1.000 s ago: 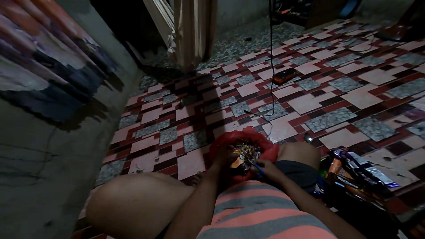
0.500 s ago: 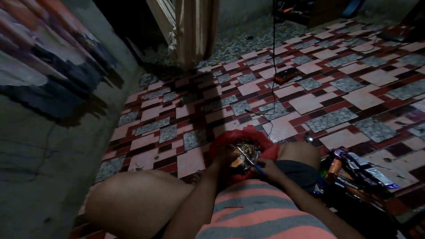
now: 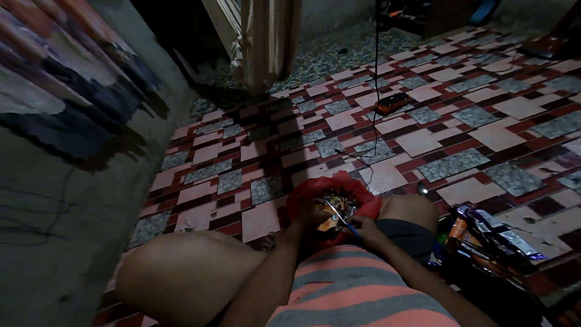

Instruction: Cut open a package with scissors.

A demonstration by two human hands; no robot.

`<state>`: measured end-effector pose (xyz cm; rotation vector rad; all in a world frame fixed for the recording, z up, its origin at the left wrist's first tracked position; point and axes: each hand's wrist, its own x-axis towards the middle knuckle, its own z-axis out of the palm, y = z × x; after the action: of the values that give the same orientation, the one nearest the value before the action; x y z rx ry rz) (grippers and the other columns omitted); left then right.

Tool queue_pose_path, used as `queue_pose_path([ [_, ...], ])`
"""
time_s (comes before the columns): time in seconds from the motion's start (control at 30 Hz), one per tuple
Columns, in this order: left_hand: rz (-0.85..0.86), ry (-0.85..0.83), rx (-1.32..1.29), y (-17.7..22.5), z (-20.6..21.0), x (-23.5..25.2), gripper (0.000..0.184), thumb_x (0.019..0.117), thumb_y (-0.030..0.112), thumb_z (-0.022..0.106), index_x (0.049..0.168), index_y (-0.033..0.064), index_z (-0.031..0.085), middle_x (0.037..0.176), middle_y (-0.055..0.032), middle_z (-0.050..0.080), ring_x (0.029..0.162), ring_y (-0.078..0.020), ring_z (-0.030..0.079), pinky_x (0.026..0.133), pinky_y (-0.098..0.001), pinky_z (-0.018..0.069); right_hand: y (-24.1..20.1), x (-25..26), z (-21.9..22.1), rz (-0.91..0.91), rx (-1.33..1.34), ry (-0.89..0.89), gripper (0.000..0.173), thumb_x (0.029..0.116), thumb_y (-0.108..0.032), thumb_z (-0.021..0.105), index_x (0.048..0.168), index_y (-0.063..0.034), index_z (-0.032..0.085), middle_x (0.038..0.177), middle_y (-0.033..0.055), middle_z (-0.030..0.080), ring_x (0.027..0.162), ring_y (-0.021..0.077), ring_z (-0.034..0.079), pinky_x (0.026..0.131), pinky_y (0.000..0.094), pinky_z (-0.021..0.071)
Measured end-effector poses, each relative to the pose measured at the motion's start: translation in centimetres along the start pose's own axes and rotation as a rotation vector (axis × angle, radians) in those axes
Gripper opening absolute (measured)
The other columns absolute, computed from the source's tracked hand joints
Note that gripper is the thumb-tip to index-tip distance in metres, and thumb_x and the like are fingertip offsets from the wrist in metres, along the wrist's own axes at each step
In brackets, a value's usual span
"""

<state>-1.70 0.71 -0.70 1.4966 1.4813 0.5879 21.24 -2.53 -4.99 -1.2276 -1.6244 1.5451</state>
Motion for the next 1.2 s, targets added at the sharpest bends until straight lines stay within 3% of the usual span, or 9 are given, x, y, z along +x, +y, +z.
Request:
queue_pose_path([
  [0.13,-0.037,0.052,0.05,0.7,-0.3,-0.3,0.056,0.0873,0.021,0.079,0.133,-0.0027,0.057,0.125,-0.0229,0.064,0.113,-0.0288,0.064,0.1,-0.0449,0.0516,-0.1,-0.1,-0.2,0.053,0.075,-0.009,0.028,0.0961,-0.023,0.07,0.11,0.0004,0.065,0.076,0.0006,0.061,0.061,0.0061,0.056,0.06,0.0244,0.0503],
  [0.23,-0.077,0.098,0.114,1.7,-0.7,-0.5,0.057,0.0891,0.023,0.079,0.136,-0.0008,0.057,0.131,-0.0224,0.062,0.121,-0.0309,0.061,0.105,-0.0459,0.0487,-0.7,-0.1,-0.2,0.107,0.09,-0.053,0.029,0.0995,-0.026,0.066,0.112,0.0001,0.064,0.082,0.0004,0.061,0.063,0.0043,0.053,0.057,0.0217,0.0455],
  [0.53,-0.038,0.093,0.037,0.8,-0.7,-0.1,0.059,0.0826,0.021,0.084,0.131,-0.0031,0.059,0.125,-0.022,0.064,0.112,-0.0281,0.064,0.099,-0.0436,0.0516,-0.5,-0.2,-0.3,0.074,0.056,-0.09,0.029,0.0967,-0.025,0.069,0.11,0.0,0.065,0.081,0.0002,0.062,0.066,0.0052,0.056,0.064,0.0237,0.0501],
  [0.77,-0.053,0.078,0.02,0.5,-0.6,0.0,0.058,0.0827,0.019,0.082,0.13,-0.003,0.059,0.12,-0.0212,0.065,0.105,-0.0265,0.065,0.094,-0.0429,0.0537,-0.1,-0.2,-0.2,0.035,0.076,-0.058,0.024,0.0922,-0.021,0.074,0.104,-0.0021,0.066,0.075,-0.0024,0.062,0.062,0.0038,0.056,0.06,0.0221,0.0504],
  [0.93,-0.059,0.069,0.03,0.2,-0.7,0.3,0.058,0.0842,0.019,0.082,0.132,-0.0027,0.058,0.125,-0.022,0.064,0.111,-0.0279,0.064,0.099,-0.0435,0.0522,0.1,-0.2,-0.1,-0.002,0.058,-0.035,0.02,0.0909,-0.016,0.075,0.101,-0.0015,0.066,0.07,-0.0046,0.059,0.058,0.0014,0.053,0.058,0.0199,0.0482],
  [1.07,-0.017,0.018,0.15,0.7,-0.6,0.0,0.059,0.0838,0.024,0.083,0.131,-0.0027,0.061,0.125,-0.0212,0.065,0.116,-0.0289,0.063,0.104,-0.0446,0.0493,-0.4,-0.1,-0.2,0.039,-0.03,-0.094,0.031,0.0942,-0.026,0.073,0.109,0.0009,0.066,0.081,0.0012,0.061,0.066,0.0055,0.056,0.066,0.024,0.0513],
  [1.2,0.012,-0.013,0.104,0.3,-0.2,0.0,0.06,0.0837,0.022,0.082,0.133,-0.0035,0.059,0.126,-0.0232,0.064,0.114,-0.0298,0.064,0.101,-0.0455,0.0507,-0.3,0.1,-0.1,0.067,0.015,-0.107,0.033,0.0943,-0.029,0.072,0.109,-0.001,0.065,0.082,0.0006,0.062,0.066,0.0055,0.057,0.064,0.0238,0.0518],
])
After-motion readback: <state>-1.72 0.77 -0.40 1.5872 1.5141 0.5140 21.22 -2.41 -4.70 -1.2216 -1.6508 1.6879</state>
